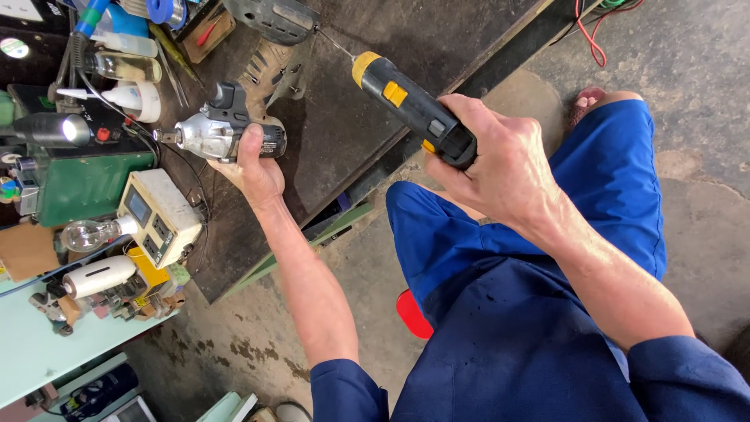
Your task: The person uses a yellow and black electric screwdriver to remove screws from a silver and black impact wrench. They place the screws on the workbench, then detach the battery pack from the impact wrench and set it aside.
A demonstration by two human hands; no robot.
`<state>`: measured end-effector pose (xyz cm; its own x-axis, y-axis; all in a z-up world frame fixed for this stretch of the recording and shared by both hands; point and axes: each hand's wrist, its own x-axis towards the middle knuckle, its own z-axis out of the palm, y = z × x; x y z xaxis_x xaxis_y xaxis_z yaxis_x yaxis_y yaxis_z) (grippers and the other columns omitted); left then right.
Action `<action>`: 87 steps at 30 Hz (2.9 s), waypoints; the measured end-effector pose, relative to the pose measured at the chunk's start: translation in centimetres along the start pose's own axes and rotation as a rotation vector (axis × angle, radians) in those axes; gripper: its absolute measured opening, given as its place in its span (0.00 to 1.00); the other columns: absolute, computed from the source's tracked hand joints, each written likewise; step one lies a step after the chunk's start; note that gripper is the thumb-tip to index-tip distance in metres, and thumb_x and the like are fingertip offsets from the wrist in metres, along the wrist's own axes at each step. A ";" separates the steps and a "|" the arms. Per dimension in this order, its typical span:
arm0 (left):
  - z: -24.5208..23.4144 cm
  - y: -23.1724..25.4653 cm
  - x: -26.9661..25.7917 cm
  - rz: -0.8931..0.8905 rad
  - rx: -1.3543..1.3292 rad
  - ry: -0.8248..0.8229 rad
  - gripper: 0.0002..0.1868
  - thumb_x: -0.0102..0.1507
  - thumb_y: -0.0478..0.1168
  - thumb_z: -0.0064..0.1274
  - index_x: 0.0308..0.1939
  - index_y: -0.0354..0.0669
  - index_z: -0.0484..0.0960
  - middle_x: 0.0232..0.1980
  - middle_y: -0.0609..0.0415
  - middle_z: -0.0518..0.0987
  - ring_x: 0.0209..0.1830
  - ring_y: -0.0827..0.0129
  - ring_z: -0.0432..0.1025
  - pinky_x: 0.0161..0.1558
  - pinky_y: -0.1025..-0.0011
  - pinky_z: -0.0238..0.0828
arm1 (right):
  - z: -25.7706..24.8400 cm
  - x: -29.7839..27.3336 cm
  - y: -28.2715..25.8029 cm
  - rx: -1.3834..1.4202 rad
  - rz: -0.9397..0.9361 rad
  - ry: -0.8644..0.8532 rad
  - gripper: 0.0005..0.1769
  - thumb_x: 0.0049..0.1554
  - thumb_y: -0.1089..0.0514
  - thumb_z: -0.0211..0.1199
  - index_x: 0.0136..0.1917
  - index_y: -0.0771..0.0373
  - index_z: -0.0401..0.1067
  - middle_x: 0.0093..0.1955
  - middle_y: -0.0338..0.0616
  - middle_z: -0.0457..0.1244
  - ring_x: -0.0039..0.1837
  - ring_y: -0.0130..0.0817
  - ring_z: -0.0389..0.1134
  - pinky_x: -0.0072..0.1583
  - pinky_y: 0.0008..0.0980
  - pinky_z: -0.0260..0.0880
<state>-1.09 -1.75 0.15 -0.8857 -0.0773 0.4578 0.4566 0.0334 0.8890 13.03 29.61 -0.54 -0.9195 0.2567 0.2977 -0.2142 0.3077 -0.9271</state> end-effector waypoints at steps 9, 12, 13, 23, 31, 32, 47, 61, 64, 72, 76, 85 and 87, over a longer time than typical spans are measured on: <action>1.7 1.8 0.1 0.011 0.022 0.009 0.27 0.59 0.26 0.66 0.60 0.43 0.75 0.52 0.53 0.78 0.52 0.73 0.73 0.53 0.66 0.80 | -0.2 -0.3 -0.3 0.007 -0.003 0.002 0.27 0.48 0.66 0.75 0.61 0.65 0.75 0.42 0.55 0.70 0.41 0.54 0.73 0.39 0.40 0.70; 0.7 0.2 -0.2 0.023 0.020 0.023 0.28 0.58 0.25 0.66 0.61 0.42 0.75 0.51 0.53 0.77 0.52 0.73 0.72 0.53 0.66 0.78 | -0.1 -0.5 -0.4 -0.018 0.019 0.007 0.28 0.47 0.66 0.75 0.61 0.65 0.75 0.42 0.55 0.70 0.40 0.53 0.73 0.39 0.39 0.70; 0.8 0.5 -0.2 0.024 0.020 0.025 0.28 0.58 0.25 0.66 0.61 0.42 0.75 0.51 0.53 0.77 0.52 0.73 0.72 0.53 0.66 0.78 | -0.1 -0.6 -0.4 -0.018 0.016 0.005 0.28 0.47 0.66 0.75 0.61 0.65 0.75 0.42 0.55 0.70 0.40 0.53 0.73 0.39 0.39 0.70; 0.8 1.1 -0.2 0.019 0.027 0.019 0.29 0.58 0.26 0.68 0.61 0.45 0.75 0.52 0.55 0.78 0.53 0.75 0.72 0.53 0.67 0.76 | 0.0 -1.2 -0.4 -0.026 0.016 0.030 0.28 0.48 0.66 0.76 0.62 0.65 0.75 0.41 0.55 0.69 0.39 0.53 0.72 0.38 0.39 0.69; -0.7 -0.7 -0.5 0.045 0.027 0.043 0.30 0.56 0.25 0.70 0.60 0.45 0.76 0.51 0.54 0.79 0.51 0.75 0.73 0.51 0.67 0.76 | -1.9 -2.0 -3.4 -0.016 0.033 0.036 0.26 0.51 0.64 0.79 0.62 0.64 0.76 0.40 0.52 0.69 0.37 0.45 0.71 0.38 0.33 0.66; -2.0 -2.0 -0.6 -0.013 -0.013 0.044 0.37 0.59 0.26 0.69 0.67 0.45 0.67 0.58 0.48 0.78 0.57 0.66 0.74 0.58 0.60 0.75 | -2.2 -1.8 -4.0 -0.075 0.051 -0.024 0.24 0.53 0.63 0.74 0.63 0.65 0.74 0.44 0.47 0.70 0.38 0.40 0.69 0.42 0.31 0.68; -3.4 -3.7 -0.9 -0.091 -0.080 0.080 0.42 0.58 0.24 0.68 0.70 0.42 0.61 0.62 0.41 0.77 0.59 0.56 0.75 0.61 0.55 0.77 | -1.5 0.3 -5.7 -0.062 -0.024 -0.058 0.22 0.57 0.59 0.70 0.63 0.68 0.72 0.44 0.41 0.68 0.38 0.32 0.65 0.45 0.29 0.68; -4.0 -4.0 -1.1 -0.103 -0.109 0.043 0.47 0.59 0.22 0.67 0.75 0.46 0.55 0.64 0.40 0.74 0.59 0.58 0.72 0.64 0.55 0.74 | -1.3 3.3 -6.7 0.062 0.207 -0.085 0.20 0.56 0.58 0.68 0.60 0.67 0.74 0.38 0.39 0.66 0.38 0.28 0.65 0.44 0.29 0.67; -4.1 -3.9 -1.3 -0.145 -0.126 0.063 0.49 0.58 0.22 0.68 0.75 0.47 0.55 0.64 0.39 0.74 0.60 0.55 0.73 0.63 0.54 0.75 | -1.3 3.5 -7.3 0.148 0.386 -0.105 0.20 0.54 0.58 0.66 0.60 0.66 0.73 0.32 0.38 0.65 0.31 0.25 0.68 0.37 0.23 0.69; -4.4 -4.4 -1.4 -0.136 -0.127 0.065 0.51 0.57 0.23 0.69 0.76 0.45 0.53 0.67 0.39 0.72 0.63 0.56 0.72 0.67 0.53 0.72 | -2.1 3.8 -4.5 -0.158 -0.189 -0.155 0.22 0.57 0.65 0.67 0.64 0.70 0.71 0.50 0.47 0.69 0.39 0.40 0.68 0.44 0.34 0.69; -4.4 -4.2 -1.5 -0.138 -0.107 0.056 0.52 0.57 0.24 0.70 0.76 0.45 0.52 0.69 0.38 0.70 0.65 0.55 0.71 0.68 0.53 0.72 | -1.9 3.7 -5.8 -0.050 0.127 -0.110 0.22 0.55 0.59 0.69 0.62 0.68 0.74 0.42 0.41 0.65 0.39 0.30 0.62 0.44 0.30 0.65; -4.1 -3.8 -1.4 -0.127 -0.100 0.024 0.49 0.58 0.22 0.68 0.75 0.47 0.54 0.67 0.40 0.71 0.64 0.55 0.71 0.67 0.54 0.72 | -2.7 3.9 -4.7 -0.107 -0.207 -0.251 0.24 0.59 0.64 0.68 0.66 0.75 0.69 0.35 0.44 0.62 0.32 0.36 0.63 0.37 0.33 0.64; -4.2 -3.8 -1.4 -0.167 -0.065 0.069 0.51 0.56 0.24 0.69 0.75 0.45 0.52 0.66 0.39 0.72 0.62 0.57 0.72 0.66 0.55 0.73 | -2.0 3.1 -5.3 -0.187 -0.179 -0.203 0.24 0.60 0.63 0.67 0.68 0.69 0.66 0.39 0.46 0.66 0.36 0.38 0.68 0.41 0.36 0.71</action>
<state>-1.25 -5.95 -3.88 -0.9427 -0.1448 0.3005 0.3103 -0.0502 0.9493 12.03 30.61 5.77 -0.9238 0.0016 0.3830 -0.3312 0.4988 -0.8009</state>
